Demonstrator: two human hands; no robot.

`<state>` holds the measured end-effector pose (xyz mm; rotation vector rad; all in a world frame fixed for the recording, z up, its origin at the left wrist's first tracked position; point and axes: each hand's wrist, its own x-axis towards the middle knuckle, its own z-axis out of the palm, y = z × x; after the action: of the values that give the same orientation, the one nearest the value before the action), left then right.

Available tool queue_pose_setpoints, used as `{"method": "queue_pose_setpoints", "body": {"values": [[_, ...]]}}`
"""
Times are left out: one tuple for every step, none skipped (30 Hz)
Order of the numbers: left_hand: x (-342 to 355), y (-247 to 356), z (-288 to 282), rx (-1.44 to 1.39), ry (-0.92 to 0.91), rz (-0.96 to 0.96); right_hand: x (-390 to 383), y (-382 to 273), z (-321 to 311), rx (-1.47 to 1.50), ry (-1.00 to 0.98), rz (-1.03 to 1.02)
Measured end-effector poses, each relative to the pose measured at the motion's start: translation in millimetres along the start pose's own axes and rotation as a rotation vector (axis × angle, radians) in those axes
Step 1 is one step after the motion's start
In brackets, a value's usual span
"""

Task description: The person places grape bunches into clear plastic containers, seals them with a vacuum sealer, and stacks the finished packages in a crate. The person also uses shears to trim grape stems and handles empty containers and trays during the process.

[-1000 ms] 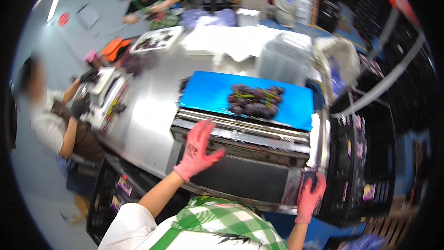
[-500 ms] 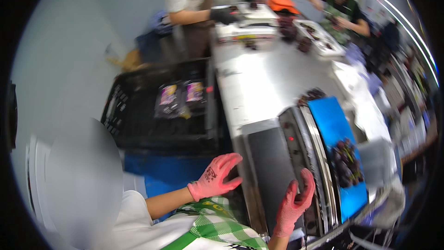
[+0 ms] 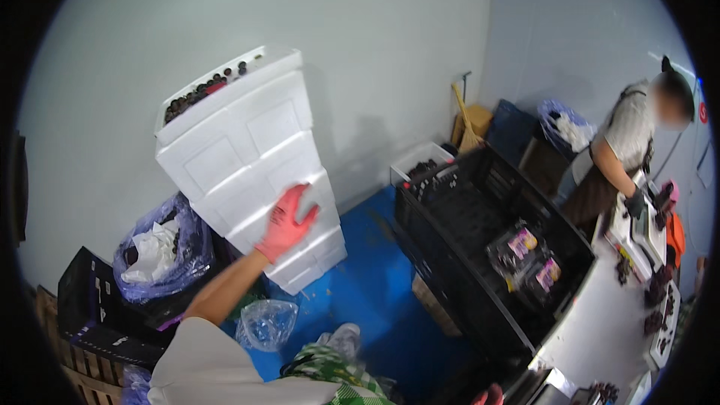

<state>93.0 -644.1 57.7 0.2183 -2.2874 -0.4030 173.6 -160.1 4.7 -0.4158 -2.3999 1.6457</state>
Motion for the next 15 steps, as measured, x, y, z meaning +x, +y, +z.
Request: {"method": "queue_pose_setpoints", "body": {"values": [[33, -24, -25, 0.124, 0.108, 0.071, -3, -3, 12, -0.03, -0.018, 0.028], [66, -45, -54, 0.246, 0.207, 0.14, -7, -11, 23, -0.065, -0.036, 0.064], [100, -65, -83, 0.457, 0.301, 0.18, -11, -28, 36, -0.172, -0.074, 0.073], [129, -89, -108, 0.537, 0.329, 0.208, -14, -34, 58, -0.112, -0.085, 0.086], [154, -110, -131, 0.723, 0.3, 0.109, -16, -37, 78, -0.067, -0.1, 0.1], [171, -137, -158, 1.055, 0.367, 0.094, -18, -41, 94, -0.015, -0.137, 0.112], [188, -158, -181, 1.151, 0.257, -0.034, -21, -57, 111, -0.152, -0.203, 0.053], [207, -155, -197, 1.214, 0.057, -0.357, -24, -91, 128, -0.314, -0.274, 0.068], [223, -141, -214, 1.112, -0.095, -0.625, -24, -74, 142, -0.195, -0.26, 0.011], [228, -165, -228, 1.089, -0.138, -0.669, -23, -54, 154, -0.071, -0.3, 0.011], [219, -213, -255, 1.239, -0.127, -0.441, -24, -62, 163, -0.107, -0.367, -0.039], [227, -182, -238, 1.176, -0.313, -0.646, -26, -70, 171, -0.182, -0.375, -0.069], [221, -185, -235, 1.142, -0.327, -0.683, -27, -75, 177, -0.204, -0.374, -0.105], [217, -207, -235, 1.036, -0.319, -0.622, -28, -79, 183, -0.227, -0.369, -0.139], [217, -211, -236, 0.933, -0.311, -0.584, -29, -82, 187, -0.253, -0.359, -0.166]]}}
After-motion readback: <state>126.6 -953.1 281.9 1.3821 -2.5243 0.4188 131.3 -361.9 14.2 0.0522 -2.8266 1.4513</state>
